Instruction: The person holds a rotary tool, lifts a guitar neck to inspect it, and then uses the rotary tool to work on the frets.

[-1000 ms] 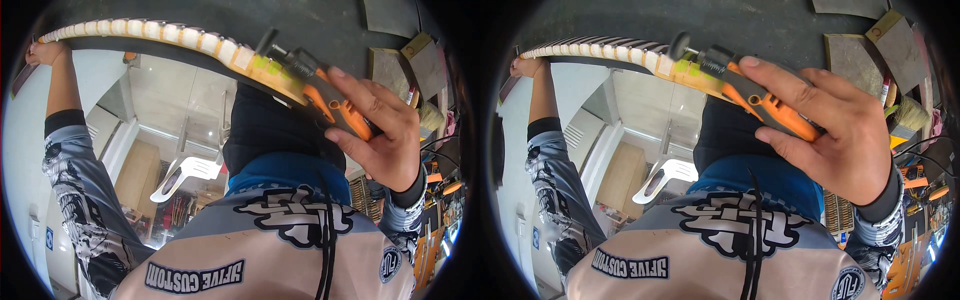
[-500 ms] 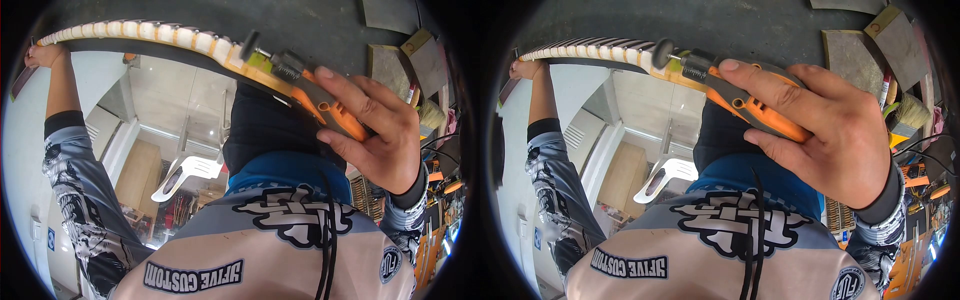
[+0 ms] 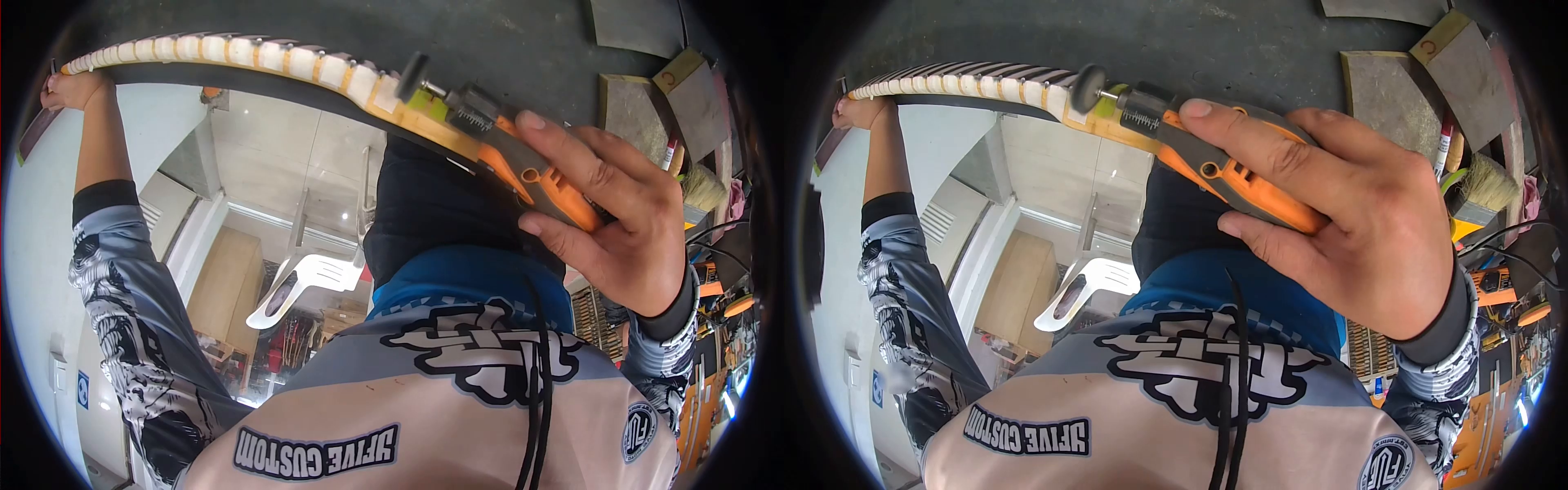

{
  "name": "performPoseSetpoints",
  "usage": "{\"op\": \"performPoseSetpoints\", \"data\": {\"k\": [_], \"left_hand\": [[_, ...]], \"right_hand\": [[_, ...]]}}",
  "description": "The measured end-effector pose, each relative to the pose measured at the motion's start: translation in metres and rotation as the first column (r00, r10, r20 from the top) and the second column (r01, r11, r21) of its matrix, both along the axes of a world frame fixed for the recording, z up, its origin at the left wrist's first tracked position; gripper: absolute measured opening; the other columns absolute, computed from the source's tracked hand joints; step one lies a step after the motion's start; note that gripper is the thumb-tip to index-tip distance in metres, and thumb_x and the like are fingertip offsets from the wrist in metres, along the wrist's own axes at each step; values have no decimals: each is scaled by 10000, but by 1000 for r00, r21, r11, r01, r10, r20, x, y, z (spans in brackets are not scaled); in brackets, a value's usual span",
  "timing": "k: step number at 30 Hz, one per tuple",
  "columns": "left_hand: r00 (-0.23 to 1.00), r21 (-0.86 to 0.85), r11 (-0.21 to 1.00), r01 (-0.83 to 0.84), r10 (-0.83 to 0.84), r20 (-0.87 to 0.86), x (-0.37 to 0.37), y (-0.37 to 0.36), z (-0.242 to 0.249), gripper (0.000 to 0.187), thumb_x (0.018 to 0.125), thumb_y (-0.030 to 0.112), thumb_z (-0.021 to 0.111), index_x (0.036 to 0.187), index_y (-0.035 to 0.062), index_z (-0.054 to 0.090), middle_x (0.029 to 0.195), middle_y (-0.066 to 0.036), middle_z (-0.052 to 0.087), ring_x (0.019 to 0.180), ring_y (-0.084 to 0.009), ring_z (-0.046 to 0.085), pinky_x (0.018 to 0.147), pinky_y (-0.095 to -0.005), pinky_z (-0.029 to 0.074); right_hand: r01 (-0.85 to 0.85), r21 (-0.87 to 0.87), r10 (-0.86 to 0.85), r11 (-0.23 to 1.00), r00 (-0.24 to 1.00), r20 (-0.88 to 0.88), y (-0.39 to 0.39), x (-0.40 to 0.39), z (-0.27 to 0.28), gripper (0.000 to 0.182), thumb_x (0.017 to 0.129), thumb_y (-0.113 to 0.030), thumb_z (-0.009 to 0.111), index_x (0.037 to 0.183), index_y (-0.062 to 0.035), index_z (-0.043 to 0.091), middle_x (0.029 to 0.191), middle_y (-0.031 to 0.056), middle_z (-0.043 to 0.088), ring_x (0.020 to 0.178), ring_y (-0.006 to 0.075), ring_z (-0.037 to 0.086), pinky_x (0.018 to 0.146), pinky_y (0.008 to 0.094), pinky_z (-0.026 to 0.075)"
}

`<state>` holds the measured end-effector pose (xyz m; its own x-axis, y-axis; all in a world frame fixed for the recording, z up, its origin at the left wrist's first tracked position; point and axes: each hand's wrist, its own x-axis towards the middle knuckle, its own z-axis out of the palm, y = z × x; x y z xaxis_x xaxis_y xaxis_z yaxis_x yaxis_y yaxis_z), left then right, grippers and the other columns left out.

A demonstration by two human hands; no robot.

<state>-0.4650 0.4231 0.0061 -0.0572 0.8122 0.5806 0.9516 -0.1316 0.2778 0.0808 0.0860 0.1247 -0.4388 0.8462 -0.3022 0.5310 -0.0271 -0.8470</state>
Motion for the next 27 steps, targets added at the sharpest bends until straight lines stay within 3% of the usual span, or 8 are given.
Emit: {"op": "performPoseSetpoints", "data": {"k": [6, 12, 20, 27], "left_hand": [[1000, 2, 1000, -20, 20, -13, -18, 9, -5, 474, 996, 329, 348, 1266, -61, 348, 1306, -225, 346, 1122, -371, 454, 972, -490, 446], [1000, 18, 1000, -8, 8, 26, -13, 9, -5, 476, 985, 336, 362, 1267, -47, 355, 1298, -217, 353, 1122, -364, 456, 967, -485, 446], [990, -2, 1000, 18, -18, 140, 5, 3, 2, 458, 979, 314, 357, 1274, -36, 357, 1290, -198, 354, 1120, -348, 468, 938, -495, 470], [1000, -20, 1000, -3, 2, -26, -5, 5, 3, 468, 988, 309, 358, 1249, -79, 348, 1317, -199, 330, 1117, -353, 465, 945, -486, 476]], "right_hand": [[50, -65, -55, 997, 995, -79, -1, 11, -6, 669, 737, -85, 845, 1356, 31, 620, 1297, 174, 684, 1025, 263, 697, 932, 338, 522], [104, -81, -102, 991, 994, 26, -6, 34, -4, 710, 789, -111, 825, 1426, 33, 549, 1343, 172, 664, 1125, 251, 685, 989, 333, 495], [47, -83, -47, 995, 999, -6, -12, 26, -3, 676, 733, -100, 857, 1359, 9, 627, 1267, 182, 694, 920, 263, 676, 885, 337, 526], [50, -43, -51, 998, 998, -28, -10, 14, -3, 687, 709, -111, 864, 1348, 3, 639, 1181, 185, 710, 892, 275, 673, 837, 345, 545]]}}
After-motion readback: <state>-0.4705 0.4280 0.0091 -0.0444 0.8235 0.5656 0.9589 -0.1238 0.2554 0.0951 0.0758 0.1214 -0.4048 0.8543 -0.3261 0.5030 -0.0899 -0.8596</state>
